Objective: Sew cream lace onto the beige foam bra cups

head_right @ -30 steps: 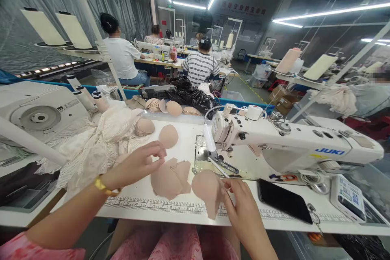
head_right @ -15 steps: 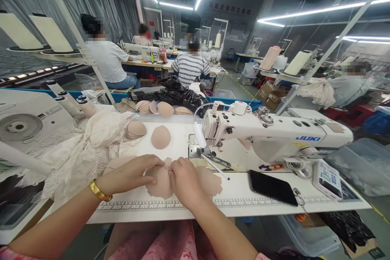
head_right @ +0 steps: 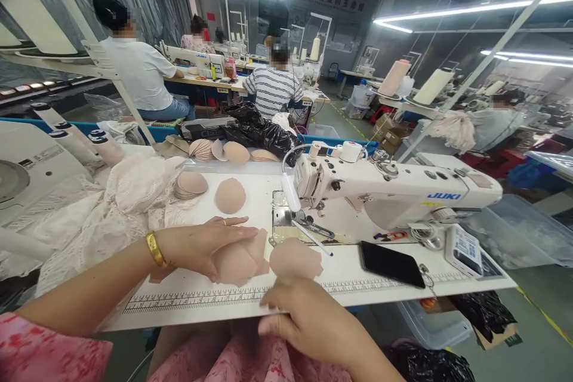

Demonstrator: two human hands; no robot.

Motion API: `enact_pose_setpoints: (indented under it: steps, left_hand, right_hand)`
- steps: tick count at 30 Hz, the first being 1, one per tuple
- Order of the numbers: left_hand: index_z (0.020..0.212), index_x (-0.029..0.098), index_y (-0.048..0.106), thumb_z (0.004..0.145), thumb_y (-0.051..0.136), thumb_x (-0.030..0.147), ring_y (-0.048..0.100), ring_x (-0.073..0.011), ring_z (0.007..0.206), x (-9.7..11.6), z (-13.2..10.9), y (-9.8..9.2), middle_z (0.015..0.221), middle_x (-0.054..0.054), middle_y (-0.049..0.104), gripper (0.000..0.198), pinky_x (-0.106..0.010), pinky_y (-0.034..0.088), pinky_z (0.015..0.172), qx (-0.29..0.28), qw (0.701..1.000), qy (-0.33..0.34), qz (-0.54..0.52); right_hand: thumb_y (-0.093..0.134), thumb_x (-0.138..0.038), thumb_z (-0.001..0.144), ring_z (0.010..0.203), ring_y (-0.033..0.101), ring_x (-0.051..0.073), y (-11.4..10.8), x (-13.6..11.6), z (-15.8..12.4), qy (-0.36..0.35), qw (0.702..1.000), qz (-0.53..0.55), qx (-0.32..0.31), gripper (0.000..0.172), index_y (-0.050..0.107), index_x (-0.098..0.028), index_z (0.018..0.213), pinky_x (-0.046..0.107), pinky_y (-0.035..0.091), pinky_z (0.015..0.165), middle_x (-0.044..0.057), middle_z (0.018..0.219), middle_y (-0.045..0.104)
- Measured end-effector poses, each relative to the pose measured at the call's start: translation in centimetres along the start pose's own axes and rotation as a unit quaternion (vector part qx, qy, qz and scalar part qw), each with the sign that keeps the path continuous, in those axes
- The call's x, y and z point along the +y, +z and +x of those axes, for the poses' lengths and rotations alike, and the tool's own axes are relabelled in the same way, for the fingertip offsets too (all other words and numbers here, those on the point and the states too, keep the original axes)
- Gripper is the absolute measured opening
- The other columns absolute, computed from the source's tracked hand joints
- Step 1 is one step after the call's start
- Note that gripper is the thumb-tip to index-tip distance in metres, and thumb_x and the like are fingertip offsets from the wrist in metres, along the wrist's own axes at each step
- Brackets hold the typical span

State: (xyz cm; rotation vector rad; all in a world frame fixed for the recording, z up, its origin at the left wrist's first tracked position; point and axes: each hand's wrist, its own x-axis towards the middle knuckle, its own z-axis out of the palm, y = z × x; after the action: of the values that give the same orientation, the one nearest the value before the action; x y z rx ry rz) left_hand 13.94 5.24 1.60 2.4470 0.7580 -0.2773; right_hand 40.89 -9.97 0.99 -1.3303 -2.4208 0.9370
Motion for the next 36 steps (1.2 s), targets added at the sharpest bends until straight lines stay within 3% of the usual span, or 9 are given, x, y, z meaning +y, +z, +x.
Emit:
enact_pose_setpoints:
  steps: [3,6,9,13,20,25,28,32,36]
  left_hand:
    - [0.158,0.027,0.047,0.066,0.097,0.028,0.035,-0.0429,0.156,0.2,0.5,-0.2,0.161,-0.014,0.053,0.105,-0.058,0.029,0.126,-0.003,0.999,-0.016,0.036]
    - [0.145,0.024,0.059,0.066,0.098,0.036,0.056,-0.0417,0.134,0.3,0.0,-0.1,0.138,-0.013,0.065,0.089,-0.054,0.039,0.115,0.031,0.997,-0.035,0.061]
    - [0.132,0.022,0.065,0.068,0.098,0.037,0.061,-0.0389,0.120,0.2,-1.0,0.2,0.121,-0.010,0.067,0.073,-0.050,0.042,0.106,0.063,0.994,-0.051,0.069]
    - [0.116,0.021,0.067,0.068,0.098,0.035,0.060,-0.0367,0.115,-0.1,-2.3,0.6,0.113,-0.008,0.066,0.059,-0.043,0.040,0.099,0.092,0.992,-0.057,0.064]
    - [0.114,0.024,0.065,0.072,0.093,0.032,0.062,-0.0326,0.106,-0.9,-3.1,1.5,0.112,-0.005,0.065,0.051,-0.038,0.043,0.089,0.102,0.991,-0.068,0.048]
    - [0.108,0.021,0.061,0.074,0.087,0.026,0.065,-0.0302,0.106,-0.7,-2.6,1.2,0.115,-0.005,0.067,0.043,-0.035,0.046,0.087,0.082,0.995,-0.056,-0.001]
    - [0.115,0.021,0.061,0.074,0.086,0.027,0.066,-0.0314,0.109,-0.7,-2.9,1.0,0.117,-0.006,0.068,0.048,-0.036,0.047,0.089,0.076,0.994,-0.075,0.000]
    - [0.131,0.023,0.059,0.073,0.086,0.029,0.063,-0.0318,0.119,-1.0,-3.9,0.6,0.124,-0.006,0.068,0.065,-0.035,0.047,0.096,0.095,0.990,-0.097,-0.033]
    - [0.109,0.024,0.066,0.077,0.078,0.029,0.066,-0.0252,0.099,-1.0,-5.1,-0.1,0.106,0.000,0.072,0.035,-0.029,0.045,0.080,0.104,0.985,-0.101,-0.088]
  right_hand:
    - [0.074,-0.015,0.098,0.106,0.066,0.026,2.0,0.5,3.2,0.048,0.987,0.003,0.155,0.022,0.068,-0.023,0.117,0.036,0.051,0.090,0.006,0.113,0.073]
    - [0.079,-0.008,0.090,0.101,0.062,0.028,4.0,1.0,6.4,0.055,0.975,-0.037,0.213,0.029,0.065,-0.019,0.112,0.039,0.050,0.087,0.008,0.108,0.071]
    - [0.078,-0.001,0.086,0.094,0.060,0.026,4.8,1.2,7.8,0.059,0.973,-0.033,0.221,0.031,0.063,-0.020,0.104,0.038,0.048,0.084,0.004,0.099,0.069]
    - [0.073,0.002,0.088,0.091,0.059,0.024,4.6,0.9,7.2,0.058,0.977,-0.007,0.205,0.028,0.060,-0.021,0.096,0.036,0.046,0.080,0.002,0.095,0.068]
    - [0.079,-0.012,0.090,0.097,0.060,0.031,6.6,-0.4,6.7,0.083,0.973,-0.046,0.209,0.026,0.061,-0.021,0.106,0.042,0.049,0.081,0.008,0.106,0.069]
    - [0.075,-0.006,0.088,0.091,0.063,0.030,7.9,-0.8,7.2,0.096,0.967,-0.036,0.233,0.028,0.061,-0.021,0.108,0.039,0.047,0.077,0.006,0.099,0.070]
    - [0.075,-0.005,0.088,0.091,0.065,0.028,7.6,-0.6,7.1,0.107,0.965,0.040,0.235,0.028,0.063,-0.022,0.108,0.035,0.047,0.076,0.005,0.098,0.072]
    - [0.068,-0.009,0.096,0.094,0.065,0.026,6.4,0.2,6.9,0.080,0.964,0.122,0.224,0.014,0.067,-0.021,0.102,0.034,0.049,0.081,0.004,0.098,0.072]
    - [0.057,-0.014,0.102,0.096,0.063,0.025,5.3,0.8,6.8,0.062,0.959,0.138,0.238,0.013,0.068,-0.020,0.097,0.035,0.048,0.084,0.006,0.097,0.069]
